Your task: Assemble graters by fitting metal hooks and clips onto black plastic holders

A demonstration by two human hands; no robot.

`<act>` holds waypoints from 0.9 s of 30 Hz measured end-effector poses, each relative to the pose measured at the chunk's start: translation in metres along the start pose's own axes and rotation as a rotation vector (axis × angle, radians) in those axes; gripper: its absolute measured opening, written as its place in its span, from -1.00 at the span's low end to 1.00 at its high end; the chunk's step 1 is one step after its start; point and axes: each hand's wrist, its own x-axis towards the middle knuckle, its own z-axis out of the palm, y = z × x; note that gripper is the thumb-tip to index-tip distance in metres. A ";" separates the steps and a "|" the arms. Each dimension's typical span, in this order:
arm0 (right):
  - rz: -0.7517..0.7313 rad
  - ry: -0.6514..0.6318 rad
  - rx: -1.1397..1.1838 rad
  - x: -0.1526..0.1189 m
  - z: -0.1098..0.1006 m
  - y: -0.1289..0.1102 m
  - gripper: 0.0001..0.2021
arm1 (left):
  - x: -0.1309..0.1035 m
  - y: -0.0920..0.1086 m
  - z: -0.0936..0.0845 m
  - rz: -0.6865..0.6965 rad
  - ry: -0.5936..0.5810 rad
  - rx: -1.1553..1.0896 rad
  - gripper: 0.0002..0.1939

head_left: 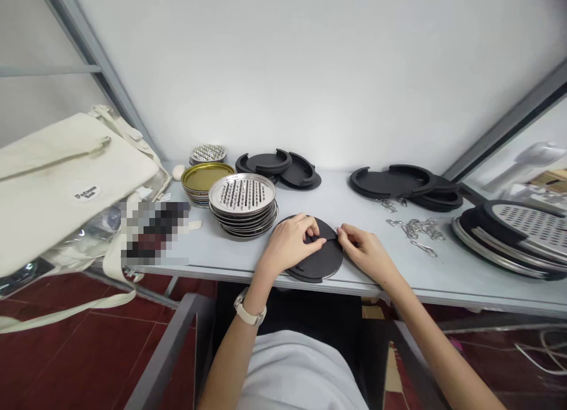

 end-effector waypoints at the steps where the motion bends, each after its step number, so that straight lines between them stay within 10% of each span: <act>1: 0.006 -0.002 -0.002 0.000 0.000 0.000 -0.65 | 0.000 0.000 0.000 -0.001 0.000 0.002 -0.86; 27: 0.017 -0.021 0.040 0.000 0.001 0.002 -0.66 | -0.001 0.000 0.000 0.012 -0.005 0.008 -0.88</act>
